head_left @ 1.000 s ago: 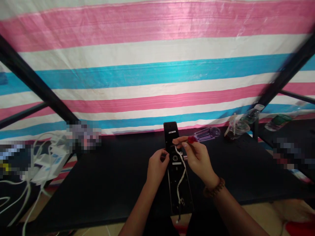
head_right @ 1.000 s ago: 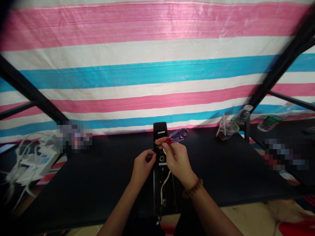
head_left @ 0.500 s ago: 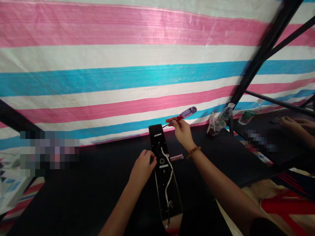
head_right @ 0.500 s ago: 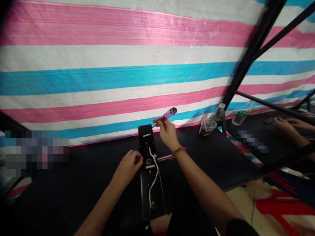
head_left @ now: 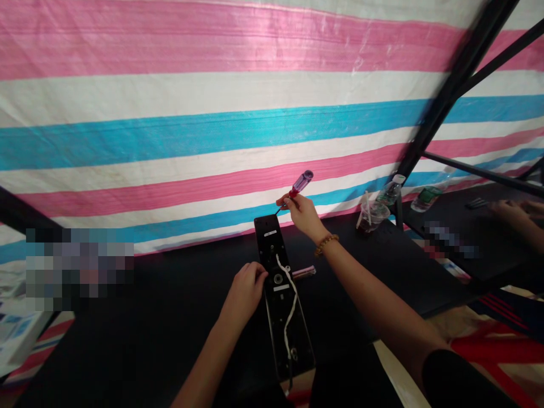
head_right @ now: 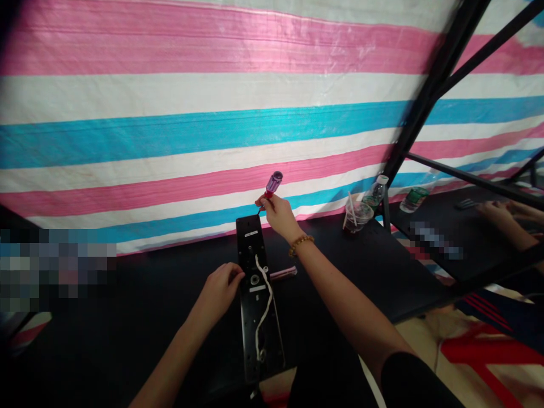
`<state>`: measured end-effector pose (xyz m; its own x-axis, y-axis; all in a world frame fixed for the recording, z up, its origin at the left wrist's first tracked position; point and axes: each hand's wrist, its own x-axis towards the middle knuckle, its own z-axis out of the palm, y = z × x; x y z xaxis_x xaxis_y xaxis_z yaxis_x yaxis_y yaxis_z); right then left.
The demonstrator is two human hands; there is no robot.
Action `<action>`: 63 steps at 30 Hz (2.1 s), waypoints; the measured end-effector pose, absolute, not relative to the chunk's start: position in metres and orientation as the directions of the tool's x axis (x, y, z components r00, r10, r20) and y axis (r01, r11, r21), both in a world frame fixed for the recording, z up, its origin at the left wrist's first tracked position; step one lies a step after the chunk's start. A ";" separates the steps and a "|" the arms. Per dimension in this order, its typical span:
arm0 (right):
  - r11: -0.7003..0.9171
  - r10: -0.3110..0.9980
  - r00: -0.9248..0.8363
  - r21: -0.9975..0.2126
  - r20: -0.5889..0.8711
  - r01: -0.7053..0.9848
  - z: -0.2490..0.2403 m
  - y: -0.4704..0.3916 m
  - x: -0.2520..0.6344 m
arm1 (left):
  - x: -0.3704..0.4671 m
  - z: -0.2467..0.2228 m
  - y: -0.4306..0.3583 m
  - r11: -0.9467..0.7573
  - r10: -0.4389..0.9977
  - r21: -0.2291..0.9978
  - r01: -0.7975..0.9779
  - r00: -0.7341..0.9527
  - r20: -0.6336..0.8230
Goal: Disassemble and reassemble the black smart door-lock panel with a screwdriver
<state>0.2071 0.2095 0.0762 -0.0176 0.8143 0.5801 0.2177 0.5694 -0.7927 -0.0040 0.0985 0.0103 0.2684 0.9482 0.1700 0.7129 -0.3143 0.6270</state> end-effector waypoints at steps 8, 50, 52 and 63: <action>0.583 0.811 -0.246 -0.699 0.531 0.414 0.097 0.219 0.206 | 0.001 0.007 0.100 -0.304 0.952 0.608 0.733 0.265 0.155; 0.519 0.851 -0.290 -0.788 0.438 0.332 0.109 0.224 0.207 | -0.007 0.017 0.076 -0.401 0.916 0.526 0.750 0.327 0.232; 0.522 0.848 -0.296 -0.787 0.439 0.330 0.109 0.225 0.207 | -0.008 0.019 0.077 -0.405 0.914 0.520 0.752 0.336 0.226; 0.517 0.852 -0.279 -0.800 0.444 0.305 0.106 0.227 0.208 | 0.002 0.038 0.083 -0.346 0.936 0.372 0.861 0.345 0.070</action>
